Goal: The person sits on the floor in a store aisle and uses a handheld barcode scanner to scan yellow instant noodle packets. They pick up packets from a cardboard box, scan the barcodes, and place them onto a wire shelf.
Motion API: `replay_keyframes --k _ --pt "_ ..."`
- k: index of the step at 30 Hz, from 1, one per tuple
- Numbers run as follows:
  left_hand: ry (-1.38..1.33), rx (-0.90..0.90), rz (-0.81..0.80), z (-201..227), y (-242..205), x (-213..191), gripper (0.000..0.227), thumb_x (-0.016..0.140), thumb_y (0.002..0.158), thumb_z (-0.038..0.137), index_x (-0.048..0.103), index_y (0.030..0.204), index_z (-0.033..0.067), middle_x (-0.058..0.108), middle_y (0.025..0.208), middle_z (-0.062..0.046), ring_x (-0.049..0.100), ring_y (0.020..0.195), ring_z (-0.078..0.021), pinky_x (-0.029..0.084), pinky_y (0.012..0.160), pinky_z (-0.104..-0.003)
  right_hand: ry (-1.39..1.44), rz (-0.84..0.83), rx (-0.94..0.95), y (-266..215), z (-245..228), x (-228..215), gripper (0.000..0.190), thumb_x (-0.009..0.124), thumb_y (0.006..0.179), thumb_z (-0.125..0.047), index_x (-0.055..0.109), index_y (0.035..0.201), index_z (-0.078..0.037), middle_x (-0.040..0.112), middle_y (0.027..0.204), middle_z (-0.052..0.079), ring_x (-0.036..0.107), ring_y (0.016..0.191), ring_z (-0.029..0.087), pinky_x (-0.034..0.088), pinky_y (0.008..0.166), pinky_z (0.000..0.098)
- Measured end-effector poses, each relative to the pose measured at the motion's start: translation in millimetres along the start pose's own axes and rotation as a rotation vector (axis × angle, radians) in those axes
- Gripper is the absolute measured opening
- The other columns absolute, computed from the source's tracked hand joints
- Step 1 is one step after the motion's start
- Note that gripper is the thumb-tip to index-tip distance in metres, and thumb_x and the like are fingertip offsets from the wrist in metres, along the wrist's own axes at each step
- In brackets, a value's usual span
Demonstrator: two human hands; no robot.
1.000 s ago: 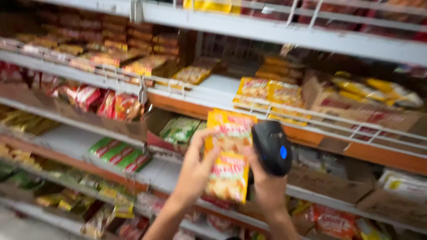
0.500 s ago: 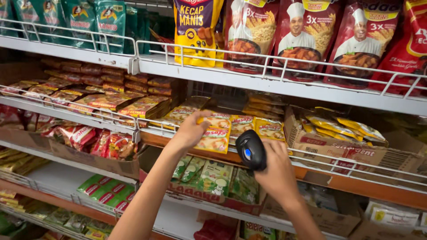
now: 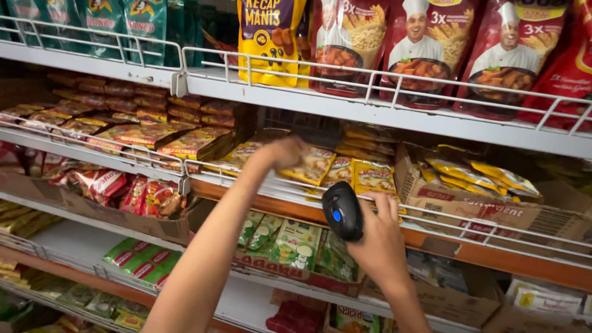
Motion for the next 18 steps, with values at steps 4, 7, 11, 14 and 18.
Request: replay_keyframes --k 4,7,11,14,18 --pt "0.344 -0.169 -0.089 25.3 -10.3 10.7 0.079 0.066 0.089 0.059 0.055 0.143 0.0035 0.055 0.145 -0.026 0.051 0.135 -0.0408 0.041 0.111 -0.045 0.000 -0.029 0.034 2.9 -1.2 -0.8 0.053 0.078 0.057 -0.002 0.067 0.109 -0.003 0.056 0.121 0.017 0.049 0.119 0.042 0.044 0.098 0.0493" --pt "0.375 -0.332 -0.141 65.6 -39.8 14.5 0.109 0.070 0.080 0.078 0.030 0.159 0.0146 0.032 0.162 -0.022 0.030 0.150 -0.0420 0.029 0.120 -0.049 -0.014 -0.048 0.077 0.2 -2.3 2.1 0.052 0.079 0.058 -0.003 0.067 0.108 -0.004 0.055 0.123 0.017 0.048 0.121 0.042 0.046 0.095 0.0491" --pt "0.392 -0.455 -0.146 95.6 -55.9 14.1 0.110 0.068 0.074 0.075 0.026 0.163 0.0265 0.026 0.168 -0.016 0.026 0.154 -0.0421 0.029 0.122 -0.052 -0.031 -0.029 0.061 0.7 -4.8 2.1 0.055 0.078 0.055 -0.001 0.069 0.109 -0.005 0.055 0.122 0.017 0.048 0.121 0.042 0.046 0.096 0.0492" --pt "0.470 -0.508 -0.057 85.4 -53.2 14.4 0.103 0.068 0.078 0.067 0.029 0.163 0.0261 0.029 0.167 -0.018 0.031 0.152 -0.0399 0.031 0.121 -0.048 -0.044 -0.035 0.057 0.8 -4.8 1.4 0.050 0.081 0.057 -0.004 0.069 0.106 -0.005 0.055 0.123 0.017 0.048 0.122 0.042 0.047 0.096 0.0497" --pt "0.552 -0.548 -0.058 62.0 -53.3 15.8 0.095 0.056 0.085 0.068 0.021 0.164 0.0302 0.022 0.169 -0.017 0.023 0.153 -0.0398 0.028 0.119 -0.053 -0.036 -0.083 0.139 0.2 -5.1 3.3 0.049 0.083 0.059 -0.008 0.069 0.105 -0.003 0.053 0.124 0.016 0.046 0.125 0.040 0.049 0.091 0.0496"
Point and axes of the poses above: each hand's wrist, its own y-axis towards the middle knuckle, its own x-axis out of the palm, z = x × y, the point moved 2 cm from there along y, towards the middle knuckle
